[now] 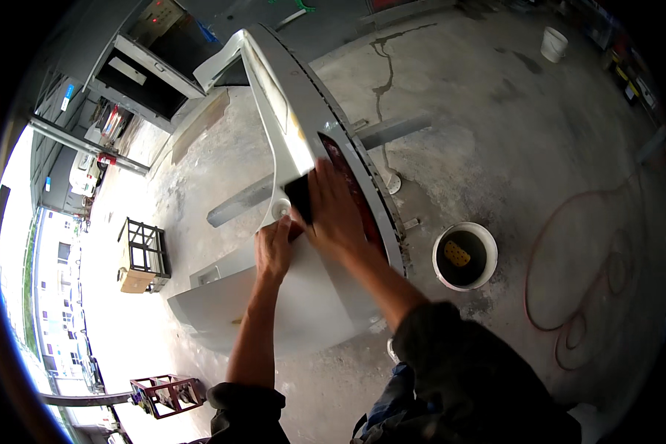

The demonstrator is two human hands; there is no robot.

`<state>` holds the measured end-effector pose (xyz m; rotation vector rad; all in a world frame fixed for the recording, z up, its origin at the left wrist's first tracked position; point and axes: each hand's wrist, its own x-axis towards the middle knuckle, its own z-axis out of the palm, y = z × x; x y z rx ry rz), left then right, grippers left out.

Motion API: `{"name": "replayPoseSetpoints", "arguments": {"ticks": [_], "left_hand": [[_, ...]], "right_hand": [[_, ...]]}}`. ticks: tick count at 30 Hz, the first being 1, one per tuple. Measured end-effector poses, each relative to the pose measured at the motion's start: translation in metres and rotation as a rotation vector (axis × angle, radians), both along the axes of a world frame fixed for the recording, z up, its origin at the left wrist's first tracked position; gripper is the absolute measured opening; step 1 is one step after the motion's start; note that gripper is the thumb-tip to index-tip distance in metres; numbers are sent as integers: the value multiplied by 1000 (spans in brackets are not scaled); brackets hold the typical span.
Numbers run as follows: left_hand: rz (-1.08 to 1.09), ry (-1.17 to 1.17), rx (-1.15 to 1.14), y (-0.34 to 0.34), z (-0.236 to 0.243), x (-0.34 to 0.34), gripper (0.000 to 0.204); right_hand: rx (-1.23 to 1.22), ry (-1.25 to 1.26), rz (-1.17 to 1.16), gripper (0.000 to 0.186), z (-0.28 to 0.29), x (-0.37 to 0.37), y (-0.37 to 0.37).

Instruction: The person sands a white car bumper with a sanding block, repeatedly dipping the block into a bucket of water. The person works on the main face and edges of the bumper, which is mounted on a stand in a garage.

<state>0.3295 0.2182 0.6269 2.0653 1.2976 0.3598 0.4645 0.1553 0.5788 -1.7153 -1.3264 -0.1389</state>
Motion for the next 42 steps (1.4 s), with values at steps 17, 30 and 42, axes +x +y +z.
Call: {"name": "replayPoseSetpoints", "arguments": {"ticks": [17, 30, 42], "left_hand": [[-57, -172, -75, 0, 8, -5, 48], [1, -379, -625, 22, 11, -15, 83], [-141, 22, 129, 5, 2, -1, 54]], "right_hand": [[-102, 235, -80, 77, -32, -76, -119], [31, 150, 0, 72, -6, -87, -72], [19, 132, -30, 66, -29, -88, -101]]}}
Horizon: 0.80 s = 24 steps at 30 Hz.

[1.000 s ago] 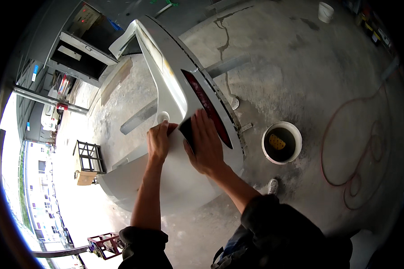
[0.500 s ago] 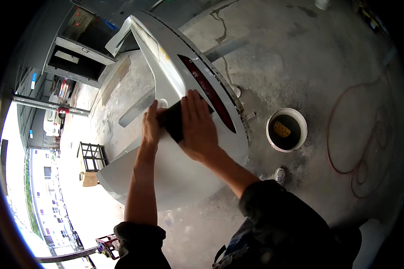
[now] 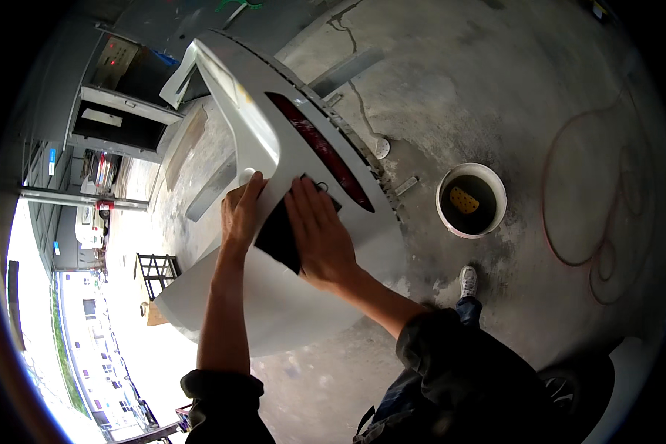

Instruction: The person sands a white car bumper with a sanding block, repeatedly dipping the block into a bucket of water. The person works on the main face and edges of the bumper, which is mounted on a stand in a garage.

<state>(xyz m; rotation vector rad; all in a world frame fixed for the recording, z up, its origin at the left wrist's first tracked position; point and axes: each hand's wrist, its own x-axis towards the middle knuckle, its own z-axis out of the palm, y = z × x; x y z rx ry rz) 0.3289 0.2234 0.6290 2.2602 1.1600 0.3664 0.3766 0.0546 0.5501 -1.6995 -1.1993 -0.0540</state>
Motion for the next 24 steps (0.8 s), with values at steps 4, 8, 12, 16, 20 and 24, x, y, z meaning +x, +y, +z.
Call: {"name": "replayPoseSetpoints", "arguments": {"ticks": [4, 8, 12, 16, 20, 24], "left_hand": [[-22, 250, 209, -30, 11, 20, 53], [-72, 227, 369, -20, -6, 7, 54], [-73, 196, 384, -28, -6, 10, 55], [-32, 257, 317, -30, -2, 17, 54], [-56, 170, 434, -22, -3, 6, 55], [-114, 179, 399, -29, -2, 15, 55]], "right_hand": [[3, 24, 7, 64, -104, -44, -48], [-30, 62, -103, 69, -145, -61, -75], [18, 115, -114, 64, -75, -24, -48], [-19, 18, -22, 60, -77, -9, -52], [37, 8, -25, 64, -128, -45, -73], [112, 93, -41, 67, -46, 7, -37]]}}
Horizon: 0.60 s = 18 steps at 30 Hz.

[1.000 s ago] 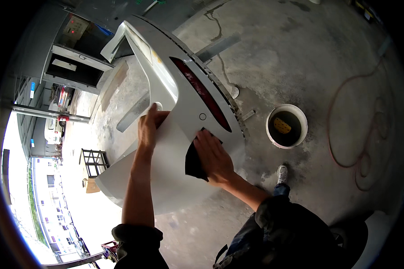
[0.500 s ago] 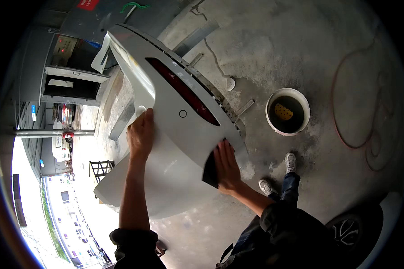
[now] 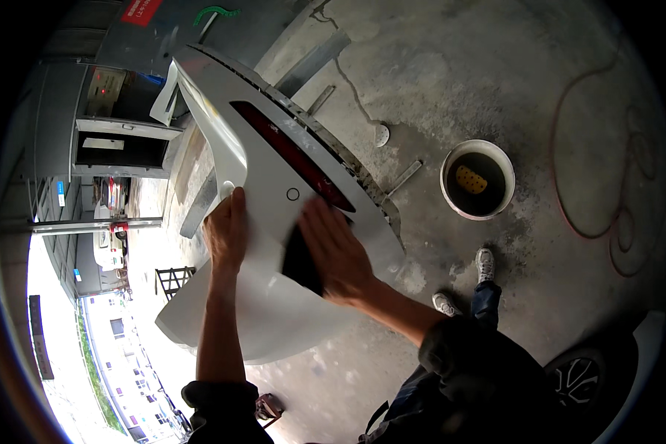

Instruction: The person sands a white car bumper with a sanding block, repeatedly dipping the block into a bucket of water. The person works on the main face and edges of the bumper, which is mounted on a stand in a garage.

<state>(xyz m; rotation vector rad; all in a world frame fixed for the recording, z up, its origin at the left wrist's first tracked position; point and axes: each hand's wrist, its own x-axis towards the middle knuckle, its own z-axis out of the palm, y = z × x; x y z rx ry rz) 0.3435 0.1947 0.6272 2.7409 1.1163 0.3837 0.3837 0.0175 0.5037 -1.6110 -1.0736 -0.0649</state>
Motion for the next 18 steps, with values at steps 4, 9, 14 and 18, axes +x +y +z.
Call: {"name": "replayPoseSetpoints", "arguments": {"ticks": [4, 9, 14, 18], "left_hand": [[93, -45, -14, 1, -6, -1, 57], [100, -7, -82, 3, -4, -4, 58], [90, -46, -53, 8, -6, -10, 56], [90, -50, -48, 1, -5, -2, 55]], "right_hand": [[32, -38, 7, 69, 5, 11, 19], [43, 113, -111, 63, -93, -32, -35], [-32, -5, -113, 68, -85, -7, -36], [-9, 37, 0, 70, -33, 42, -15]]}}
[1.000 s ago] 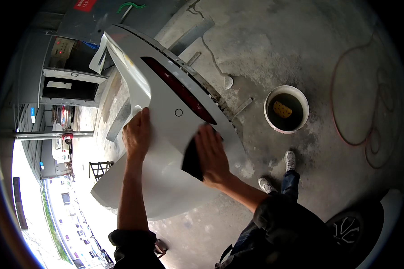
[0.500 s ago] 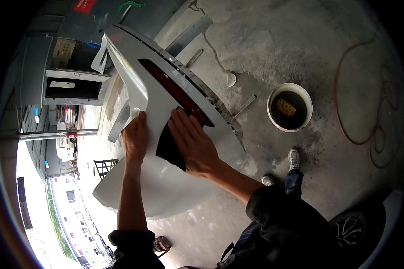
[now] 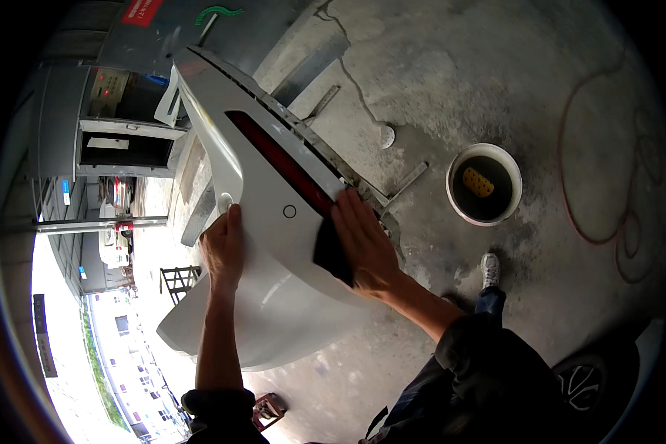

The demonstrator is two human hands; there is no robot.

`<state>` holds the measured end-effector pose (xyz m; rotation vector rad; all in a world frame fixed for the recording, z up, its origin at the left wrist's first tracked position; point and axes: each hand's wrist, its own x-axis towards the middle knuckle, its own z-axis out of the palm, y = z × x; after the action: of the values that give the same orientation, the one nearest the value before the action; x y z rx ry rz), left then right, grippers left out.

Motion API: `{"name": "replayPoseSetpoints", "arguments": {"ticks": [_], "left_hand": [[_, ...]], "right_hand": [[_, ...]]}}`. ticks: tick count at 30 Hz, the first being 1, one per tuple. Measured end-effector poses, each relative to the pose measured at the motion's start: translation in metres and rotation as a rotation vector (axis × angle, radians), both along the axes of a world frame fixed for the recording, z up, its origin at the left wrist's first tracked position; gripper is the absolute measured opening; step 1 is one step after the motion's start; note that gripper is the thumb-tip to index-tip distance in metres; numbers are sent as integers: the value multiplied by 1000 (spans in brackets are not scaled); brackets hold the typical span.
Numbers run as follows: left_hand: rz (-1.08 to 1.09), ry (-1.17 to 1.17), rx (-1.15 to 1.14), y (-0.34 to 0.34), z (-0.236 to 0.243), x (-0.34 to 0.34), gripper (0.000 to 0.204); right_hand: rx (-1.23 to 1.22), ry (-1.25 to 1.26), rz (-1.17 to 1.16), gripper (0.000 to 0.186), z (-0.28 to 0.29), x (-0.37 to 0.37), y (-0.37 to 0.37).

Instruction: The person sands a white car bumper with a sanding block, repeatedly dipping the block into a bucket of water. The person works on the main face and edges of the bumper, which is mounted on a stand in a garage.

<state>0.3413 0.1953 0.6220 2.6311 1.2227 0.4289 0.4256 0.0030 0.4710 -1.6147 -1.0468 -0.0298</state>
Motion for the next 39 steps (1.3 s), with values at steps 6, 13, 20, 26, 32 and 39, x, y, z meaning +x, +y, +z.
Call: {"name": "replayPoseSetpoints", "arguments": {"ticks": [6, 13, 20, 26, 32, 39], "left_hand": [[2, 13, 3, 3, 1, -2, 53], [39, 29, -34, 1, 5, -4, 48], [36, 93, -53, -3, 14, 1, 36], [-18, 93, -50, 3, 11, 3, 32], [10, 96, -101, 0, 13, -4, 28], [-34, 89, -63, -4, 22, 12, 26]], "right_hand": [[-135, -36, 54, 80, 40, 29, 30], [-82, -73, 47, 77, 27, 15, 19], [-166, -139, 50, 74, 82, 72, 118], [-155, -226, -34, 74, 97, 103, 198], [-132, -112, 76, 71, 86, 70, 135], [-137, -132, -5, 76, 108, 117, 232]]}}
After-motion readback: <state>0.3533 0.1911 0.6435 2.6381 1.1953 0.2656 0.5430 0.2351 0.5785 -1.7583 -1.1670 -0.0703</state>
